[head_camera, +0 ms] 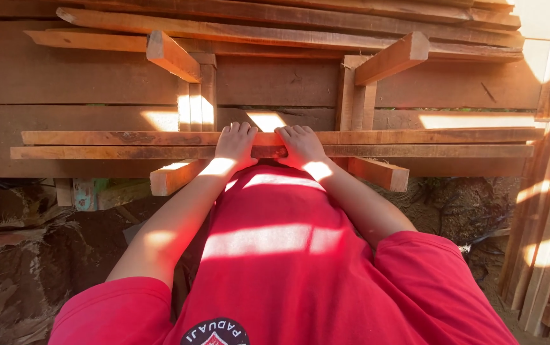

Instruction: Organizing and stacking thin wooden strips onto a wooden frame support.

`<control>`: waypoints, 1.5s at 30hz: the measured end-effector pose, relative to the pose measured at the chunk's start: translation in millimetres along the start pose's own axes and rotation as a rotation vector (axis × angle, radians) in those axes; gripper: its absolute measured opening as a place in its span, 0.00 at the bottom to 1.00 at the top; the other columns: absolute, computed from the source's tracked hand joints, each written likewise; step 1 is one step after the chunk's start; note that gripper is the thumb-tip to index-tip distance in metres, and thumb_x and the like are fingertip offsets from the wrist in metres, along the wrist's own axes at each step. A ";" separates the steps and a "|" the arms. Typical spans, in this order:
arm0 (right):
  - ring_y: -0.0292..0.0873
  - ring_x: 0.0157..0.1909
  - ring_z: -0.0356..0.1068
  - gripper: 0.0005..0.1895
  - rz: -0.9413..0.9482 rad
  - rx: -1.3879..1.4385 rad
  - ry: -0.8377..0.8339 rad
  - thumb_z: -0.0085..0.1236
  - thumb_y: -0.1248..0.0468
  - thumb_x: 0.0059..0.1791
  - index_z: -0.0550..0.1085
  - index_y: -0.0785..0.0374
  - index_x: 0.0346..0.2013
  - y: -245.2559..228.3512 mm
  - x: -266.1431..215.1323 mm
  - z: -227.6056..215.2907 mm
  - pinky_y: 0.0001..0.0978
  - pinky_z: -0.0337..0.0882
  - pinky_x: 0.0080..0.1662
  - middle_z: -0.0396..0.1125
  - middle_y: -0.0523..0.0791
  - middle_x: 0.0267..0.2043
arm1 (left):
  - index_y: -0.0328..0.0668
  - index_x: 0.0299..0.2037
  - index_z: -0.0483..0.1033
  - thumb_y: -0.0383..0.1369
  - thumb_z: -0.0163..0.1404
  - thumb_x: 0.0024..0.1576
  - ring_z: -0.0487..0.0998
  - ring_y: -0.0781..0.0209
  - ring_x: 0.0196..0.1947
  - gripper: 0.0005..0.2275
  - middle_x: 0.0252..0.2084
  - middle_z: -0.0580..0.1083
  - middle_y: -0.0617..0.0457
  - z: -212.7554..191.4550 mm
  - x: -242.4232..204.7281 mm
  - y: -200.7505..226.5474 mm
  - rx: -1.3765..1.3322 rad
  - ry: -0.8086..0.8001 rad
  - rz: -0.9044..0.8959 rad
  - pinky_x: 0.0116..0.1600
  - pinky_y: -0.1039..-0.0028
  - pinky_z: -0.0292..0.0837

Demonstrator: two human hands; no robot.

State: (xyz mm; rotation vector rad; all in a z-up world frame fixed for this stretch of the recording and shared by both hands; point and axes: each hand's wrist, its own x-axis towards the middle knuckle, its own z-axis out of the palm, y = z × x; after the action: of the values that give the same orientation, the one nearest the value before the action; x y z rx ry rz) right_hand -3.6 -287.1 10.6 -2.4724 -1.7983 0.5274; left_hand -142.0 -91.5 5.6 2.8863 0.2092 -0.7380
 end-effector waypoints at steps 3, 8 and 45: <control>0.44 0.55 0.72 0.41 -0.021 0.012 0.008 0.58 0.33 0.39 0.64 0.50 0.60 4.3 -2.0 4.1 0.38 0.68 0.57 0.69 0.41 0.52 | 0.52 0.60 0.61 0.54 0.66 0.39 0.65 0.51 0.56 0.40 0.54 0.66 0.53 2.2 -5.7 4.0 -0.011 0.036 -0.020 0.58 0.63 0.61; 0.49 0.54 0.73 0.43 -0.038 0.091 -0.072 0.62 0.35 0.37 0.64 0.54 0.59 8.9 2.9 6.2 0.42 0.70 0.56 0.69 0.45 0.51 | 0.52 0.61 0.61 0.55 0.66 0.39 0.64 0.52 0.55 0.40 0.53 0.65 0.54 15.7 -2.5 3.1 -0.020 0.050 -0.030 0.59 0.63 0.59; 0.52 0.60 0.73 0.40 0.280 0.300 -0.414 0.47 0.27 0.47 0.73 0.47 0.62 -0.8 21.8 -45.9 0.43 0.73 0.58 0.74 0.47 0.56 | 0.54 0.59 0.62 0.56 0.66 0.38 0.64 0.53 0.55 0.40 0.51 0.64 0.55 19.2 2.0 -1.8 -0.034 0.034 -0.026 0.59 0.63 0.58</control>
State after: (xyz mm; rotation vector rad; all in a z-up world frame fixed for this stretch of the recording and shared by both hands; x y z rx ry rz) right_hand 15.0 -258.9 48.7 -2.5390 -1.3365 1.3049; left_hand -149.5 -93.0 -12.3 2.8707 0.2613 -0.6832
